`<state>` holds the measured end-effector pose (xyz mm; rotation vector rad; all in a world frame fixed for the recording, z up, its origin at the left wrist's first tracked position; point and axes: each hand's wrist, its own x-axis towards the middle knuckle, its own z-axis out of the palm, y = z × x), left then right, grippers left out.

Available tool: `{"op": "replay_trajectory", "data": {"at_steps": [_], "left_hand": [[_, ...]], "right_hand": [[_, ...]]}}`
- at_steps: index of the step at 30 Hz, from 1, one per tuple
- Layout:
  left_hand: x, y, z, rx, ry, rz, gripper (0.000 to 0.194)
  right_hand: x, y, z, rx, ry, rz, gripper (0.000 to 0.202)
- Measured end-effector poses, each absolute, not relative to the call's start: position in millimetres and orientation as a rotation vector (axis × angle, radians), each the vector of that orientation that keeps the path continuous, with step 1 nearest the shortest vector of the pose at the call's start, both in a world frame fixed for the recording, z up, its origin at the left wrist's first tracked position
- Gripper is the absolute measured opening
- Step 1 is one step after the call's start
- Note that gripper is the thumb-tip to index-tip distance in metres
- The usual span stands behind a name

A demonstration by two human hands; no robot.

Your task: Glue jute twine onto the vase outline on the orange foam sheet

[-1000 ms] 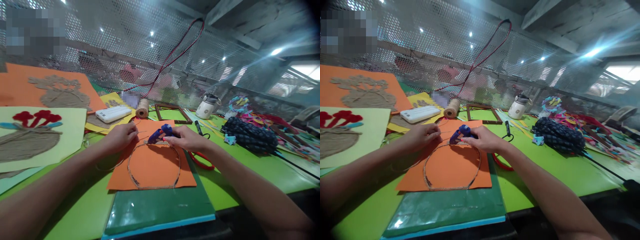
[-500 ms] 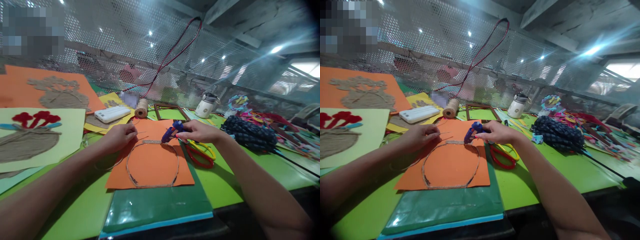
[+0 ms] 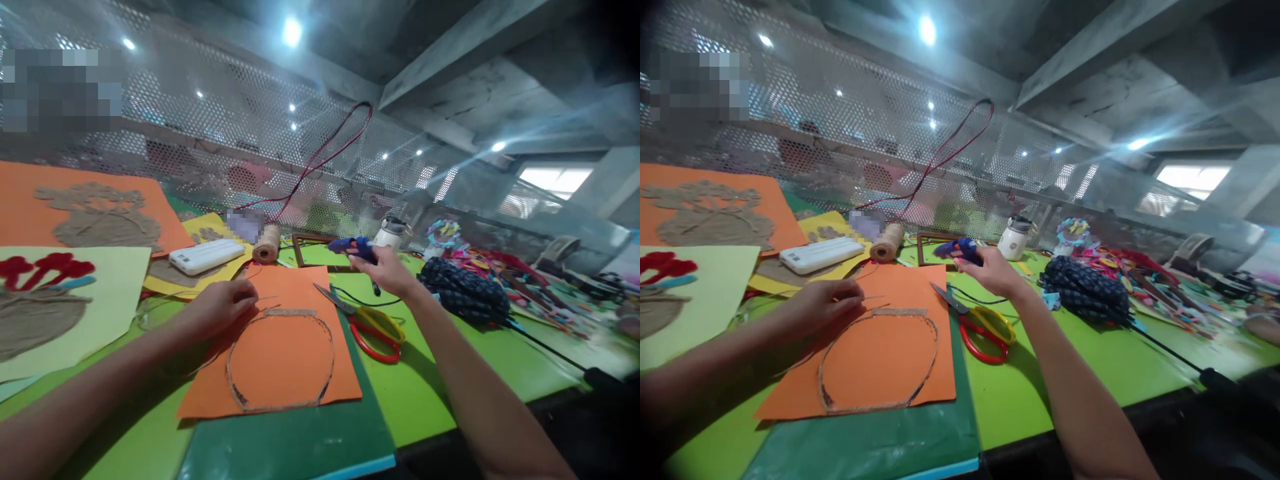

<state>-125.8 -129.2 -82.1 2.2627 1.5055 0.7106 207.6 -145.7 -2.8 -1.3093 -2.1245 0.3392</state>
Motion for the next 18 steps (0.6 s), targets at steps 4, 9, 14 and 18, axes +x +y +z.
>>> {"op": "replay_trajectory", "data": {"at_steps": [4,9,14,18], "left_hand": [[-123.1,-130.9,-84.7,2.271,1.482,0.766,0.031],[-114.7,-139.6,-81.4,2.272,1.397,0.864,0.03],[-103.9,-147.4,-79.7,2.375,1.247,0.869,0.032],[-97.6,-143.6,-87.1,2.463,1.181,0.808,0.027]], "right_hand": [[209.8,-114.5,-32.8,-1.567,-2.048,-0.116,0.036],[222.3,-83.5,-69.2,-1.734,-2.074,-0.2,0.037],[235.8,-73.2,-84.4,-1.841,-2.107,-0.18,0.035],[239.1,-78.7,-79.6,-1.847,-2.111,-0.124,0.034]]}}
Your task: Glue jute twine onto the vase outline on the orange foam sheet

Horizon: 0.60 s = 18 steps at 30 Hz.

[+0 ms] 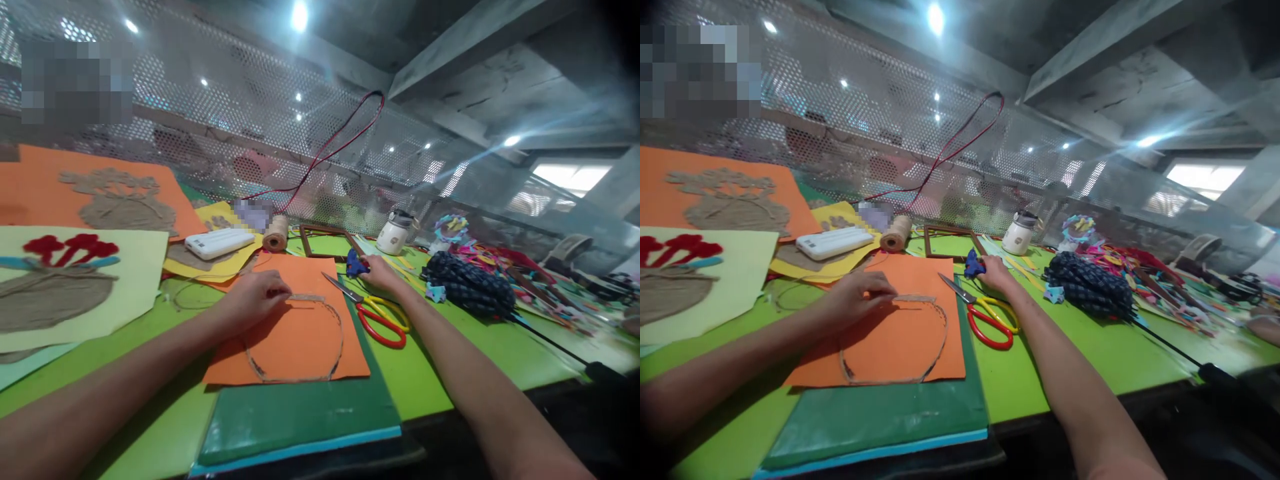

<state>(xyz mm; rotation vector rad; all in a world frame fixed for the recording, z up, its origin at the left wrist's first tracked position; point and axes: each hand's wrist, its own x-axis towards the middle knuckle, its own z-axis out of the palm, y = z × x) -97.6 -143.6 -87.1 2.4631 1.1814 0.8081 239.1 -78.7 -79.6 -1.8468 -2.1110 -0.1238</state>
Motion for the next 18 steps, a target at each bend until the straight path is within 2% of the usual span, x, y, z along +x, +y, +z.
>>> {"op": "replay_trajectory", "data": {"at_steps": [4,8,12,18], "left_hand": [[-93.5,-139.8,-95.9,2.548,1.126,0.843,0.024],[-88.3,-141.6,-98.0,2.62,1.098,0.824,0.021],[-84.2,-141.7,-97.9,2.713,1.076,0.802,0.019],[-82.4,-140.3,-100.1,2.769,1.05,0.859,0.018]], "right_hand": [[217.3,-97.1,-58.8,-1.765,-2.036,-0.164,0.021],[171.8,-126.3,-47.8,-1.499,-2.195,-0.014,0.009],[143.7,-146.9,-57.3,-1.055,-2.434,0.215,0.006],[139.7,-146.8,-72.8,-0.928,-2.514,0.177,0.006]]}}
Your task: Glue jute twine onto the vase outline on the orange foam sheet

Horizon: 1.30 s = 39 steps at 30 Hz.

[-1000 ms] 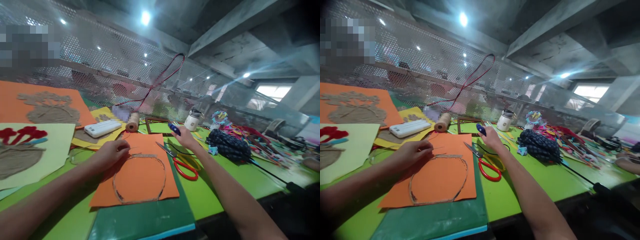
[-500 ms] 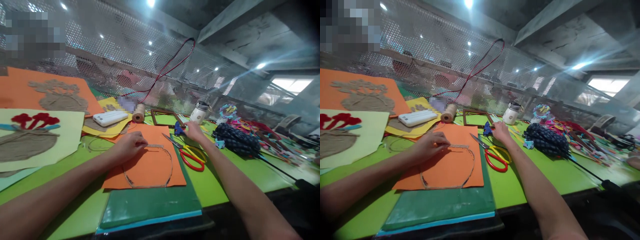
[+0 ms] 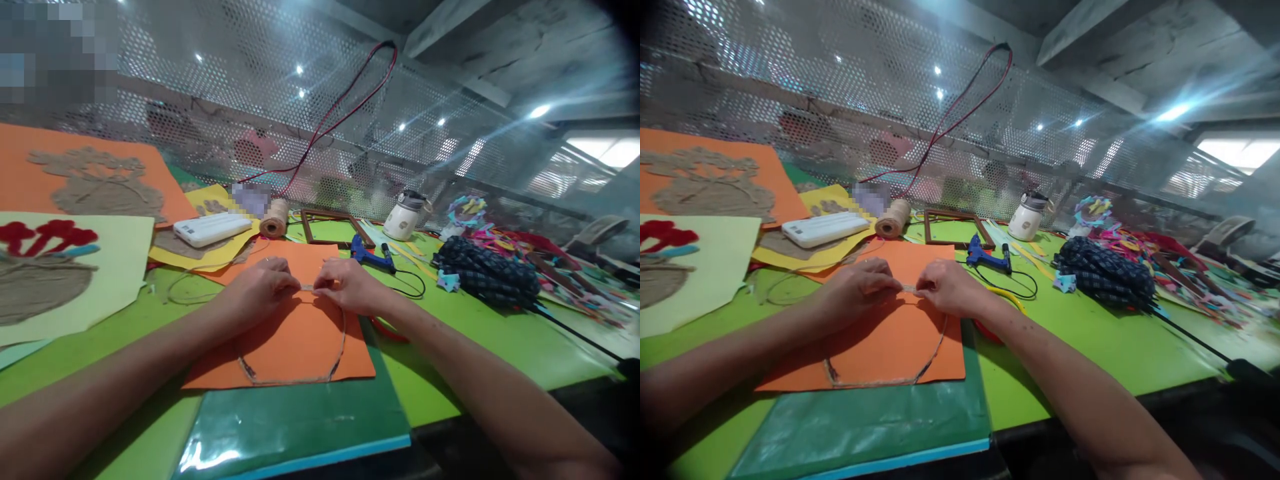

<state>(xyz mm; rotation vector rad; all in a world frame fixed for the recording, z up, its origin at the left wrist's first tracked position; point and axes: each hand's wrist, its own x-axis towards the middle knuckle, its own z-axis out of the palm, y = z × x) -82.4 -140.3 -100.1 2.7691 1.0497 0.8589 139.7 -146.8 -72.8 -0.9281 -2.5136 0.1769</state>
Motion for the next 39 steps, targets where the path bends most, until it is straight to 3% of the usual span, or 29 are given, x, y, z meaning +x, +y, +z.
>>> {"op": "replay_trajectory", "data": {"at_steps": [14,25,39], "left_hand": [[-93.7,-128.0,-102.6,2.736,1.184,0.778,0.017],[-88.0,-127.1,-102.6,2.799,1.169,0.738,0.022],[-89.1,-125.8,-97.8,2.856,1.173,0.626,0.023]], "right_hand": [[140.2,-131.9,-84.7,-1.084,-2.555,0.129,0.005],[167.6,-126.5,-60.9,-1.215,-2.316,0.268,0.007],[168.0,-138.6,-48.2,-1.143,-2.709,0.464,0.019]]}}
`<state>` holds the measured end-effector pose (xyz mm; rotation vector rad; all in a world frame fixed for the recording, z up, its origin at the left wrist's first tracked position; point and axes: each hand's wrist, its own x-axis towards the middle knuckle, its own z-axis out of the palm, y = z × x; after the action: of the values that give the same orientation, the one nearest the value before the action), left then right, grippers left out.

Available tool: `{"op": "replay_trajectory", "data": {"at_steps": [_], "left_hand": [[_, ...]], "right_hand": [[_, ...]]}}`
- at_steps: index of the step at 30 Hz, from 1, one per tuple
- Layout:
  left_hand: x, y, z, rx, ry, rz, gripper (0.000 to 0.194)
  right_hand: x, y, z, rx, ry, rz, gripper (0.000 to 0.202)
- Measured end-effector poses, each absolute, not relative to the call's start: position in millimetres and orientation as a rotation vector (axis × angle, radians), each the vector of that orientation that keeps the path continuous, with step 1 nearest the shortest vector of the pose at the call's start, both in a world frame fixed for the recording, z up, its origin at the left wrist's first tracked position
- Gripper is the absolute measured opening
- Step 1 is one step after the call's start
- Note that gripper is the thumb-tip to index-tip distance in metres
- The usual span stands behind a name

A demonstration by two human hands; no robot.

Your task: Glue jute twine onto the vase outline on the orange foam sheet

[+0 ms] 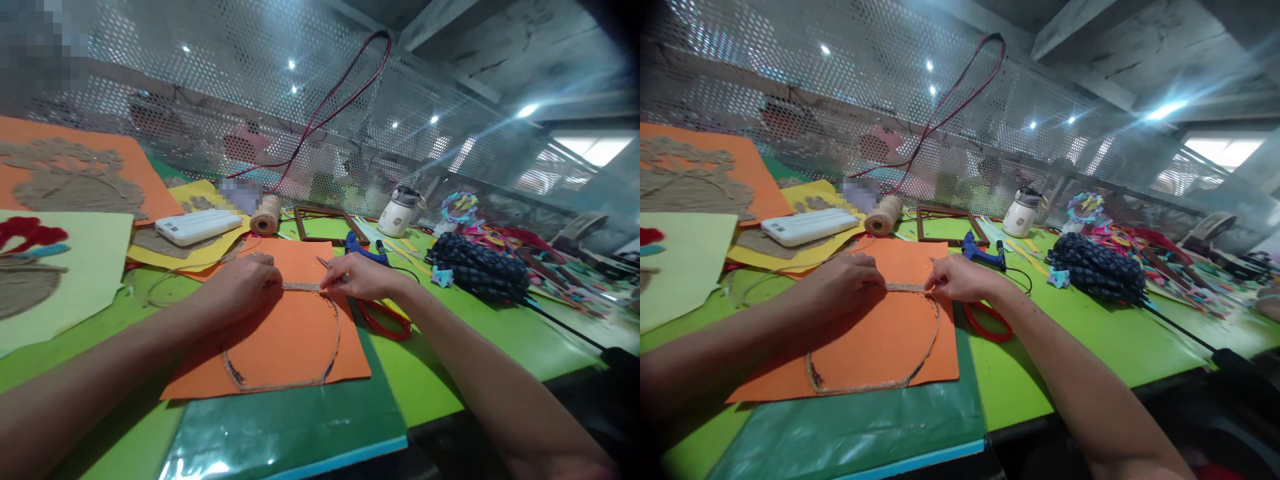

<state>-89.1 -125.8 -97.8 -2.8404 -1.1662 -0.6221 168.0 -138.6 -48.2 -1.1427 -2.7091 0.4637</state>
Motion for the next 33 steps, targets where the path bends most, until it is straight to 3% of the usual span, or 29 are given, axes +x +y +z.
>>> {"op": "replay_trajectory", "data": {"at_steps": [12,33], "left_hand": [[-86.0,-129.6,-96.7,-2.844,-1.145,-0.623,0.024],[-86.4,-128.0,-99.2,-2.832,-1.131,-0.645,0.024]], "right_hand": [[166.7,-140.5,-49.2,-1.133,-2.71,0.453,0.028],[158.6,-142.5,-55.3,-1.115,-2.811,0.355,0.025]]}}
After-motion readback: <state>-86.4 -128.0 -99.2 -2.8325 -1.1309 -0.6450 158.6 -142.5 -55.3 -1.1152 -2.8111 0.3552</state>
